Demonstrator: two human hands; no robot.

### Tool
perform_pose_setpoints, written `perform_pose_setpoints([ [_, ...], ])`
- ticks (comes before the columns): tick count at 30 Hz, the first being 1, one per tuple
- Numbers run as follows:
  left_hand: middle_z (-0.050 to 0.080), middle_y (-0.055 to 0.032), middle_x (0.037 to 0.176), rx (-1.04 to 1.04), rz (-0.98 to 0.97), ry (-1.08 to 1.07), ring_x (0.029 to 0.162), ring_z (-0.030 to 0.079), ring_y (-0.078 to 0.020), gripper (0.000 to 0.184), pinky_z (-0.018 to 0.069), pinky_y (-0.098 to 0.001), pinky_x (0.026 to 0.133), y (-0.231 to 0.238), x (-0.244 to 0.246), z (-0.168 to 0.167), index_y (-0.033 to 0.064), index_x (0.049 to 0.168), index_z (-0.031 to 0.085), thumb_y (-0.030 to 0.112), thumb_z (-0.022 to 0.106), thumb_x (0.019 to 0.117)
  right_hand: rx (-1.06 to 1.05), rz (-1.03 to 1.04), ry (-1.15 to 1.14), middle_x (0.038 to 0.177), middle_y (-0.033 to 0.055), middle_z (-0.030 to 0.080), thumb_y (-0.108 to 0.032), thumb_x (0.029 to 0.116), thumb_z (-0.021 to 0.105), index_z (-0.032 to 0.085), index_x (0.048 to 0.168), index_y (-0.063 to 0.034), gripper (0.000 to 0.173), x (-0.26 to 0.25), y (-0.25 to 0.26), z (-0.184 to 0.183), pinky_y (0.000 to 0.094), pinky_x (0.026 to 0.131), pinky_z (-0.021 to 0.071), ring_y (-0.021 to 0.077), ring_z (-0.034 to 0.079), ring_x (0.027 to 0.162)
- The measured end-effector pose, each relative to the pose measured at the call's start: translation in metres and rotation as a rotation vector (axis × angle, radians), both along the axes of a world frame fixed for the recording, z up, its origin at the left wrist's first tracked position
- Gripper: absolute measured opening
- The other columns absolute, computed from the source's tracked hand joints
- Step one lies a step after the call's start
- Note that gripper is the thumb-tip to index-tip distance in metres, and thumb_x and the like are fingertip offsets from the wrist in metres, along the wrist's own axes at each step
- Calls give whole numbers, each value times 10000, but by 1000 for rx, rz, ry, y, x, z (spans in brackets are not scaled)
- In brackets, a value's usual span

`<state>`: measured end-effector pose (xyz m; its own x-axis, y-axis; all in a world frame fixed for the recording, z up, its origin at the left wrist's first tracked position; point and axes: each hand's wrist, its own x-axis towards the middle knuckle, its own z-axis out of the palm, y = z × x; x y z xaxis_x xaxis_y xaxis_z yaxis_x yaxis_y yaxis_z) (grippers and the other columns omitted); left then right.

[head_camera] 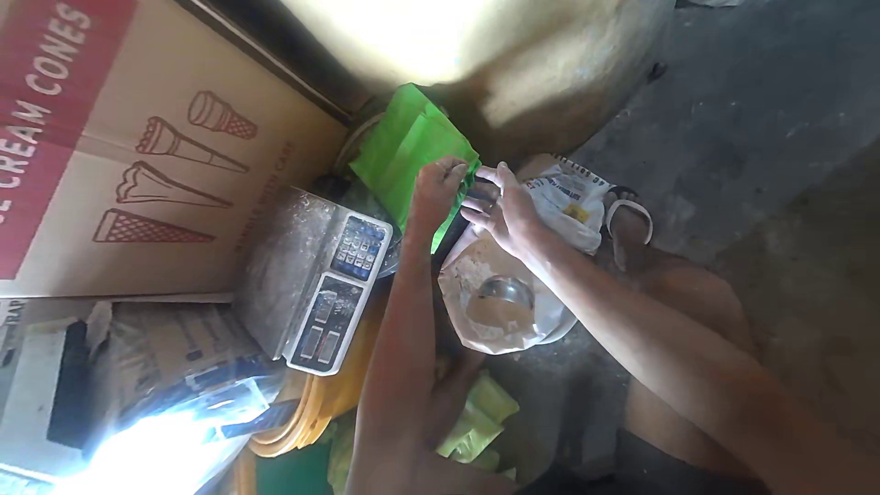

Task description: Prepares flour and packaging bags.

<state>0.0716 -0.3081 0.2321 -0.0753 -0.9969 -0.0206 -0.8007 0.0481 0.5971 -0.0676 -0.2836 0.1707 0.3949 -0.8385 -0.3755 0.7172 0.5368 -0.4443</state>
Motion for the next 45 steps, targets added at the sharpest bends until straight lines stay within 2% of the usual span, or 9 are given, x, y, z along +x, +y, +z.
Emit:
perform_pose_setpoints([
  [7,709,-63,931,38,2,87,823,670,-110,190,566,-315,792,-1,3,3,28,1090,690,192,629,1016,-14,-11,-8,1328,153,613,-520,1107,254,483,1455,-112,582,2,-3,-3,451,891,593,284,687,1086],
  [20,697,-76,915,79,20,81,818,675,-110,245,580,-313,798,-6,5,7,22,1091,704,216,558,1057,-35,-7,0,1303,151,626,-504,1112,247,477,1445,-108,566,2,-4,-4,439,876,598,282,696,1064],
  [26,690,-70,898,97,-8,118,807,670,-110,182,578,-307,791,-8,7,9,14,1070,689,159,587,1028,-38,-8,3,1308,152,628,-511,1111,245,481,1442,-105,574,2,-4,-4,448,885,599,282,699,1067],
  [29,678,-90,961,117,-5,114,839,672,-126,152,583,-316,800,-8,6,11,6,1089,656,128,597,1018,-40,-3,13,1314,149,622,-500,1114,252,477,1445,-106,562,1,-4,-3,440,881,602,279,700,1062],
  [32,669,-99,989,119,-13,123,847,669,-137,146,583,-325,784,-10,7,10,5,1094,640,113,594,1006,-45,-6,41,1278,147,638,-450,1115,326,498,1425,-101,497,2,-5,-3,437,855,610,278,707,1028],
  [38,663,-112,1023,158,18,200,918,682,-161,207,597,-372,853,-11,7,9,-7,1133,626,168,559,1045,-174,-10,175,1229,136,653,-417,1090,461,534,1367,-105,423,6,-8,-8,423,781,631,261,722,952],
  [42,654,-107,968,90,39,66,834,649,-152,209,565,-351,791,-12,7,7,-5,1118,628,165,529,1047,-139,13,236,1314,160,600,-383,1065,542,457,1437,-102,474,9,-9,-12,433,780,644,286,717,985],
  [43,644,-110,944,63,55,18,808,627,-165,212,540,-361,762,-12,8,9,0,1118,625,169,521,1044,-128,29,255,1336,168,584,-369,1059,561,426,1464,-109,501,10,-9,-13,441,789,642,293,713,1009],
  [45,666,-141,976,-16,108,-91,842,656,-209,267,562,-417,779,-13,16,21,-6,1179,613,200,498,1055,-117,57,305,1354,189,565,-358,1044,593,375,1498,-113,560,13,-10,-20,447,782,640,304,712,1007],
])
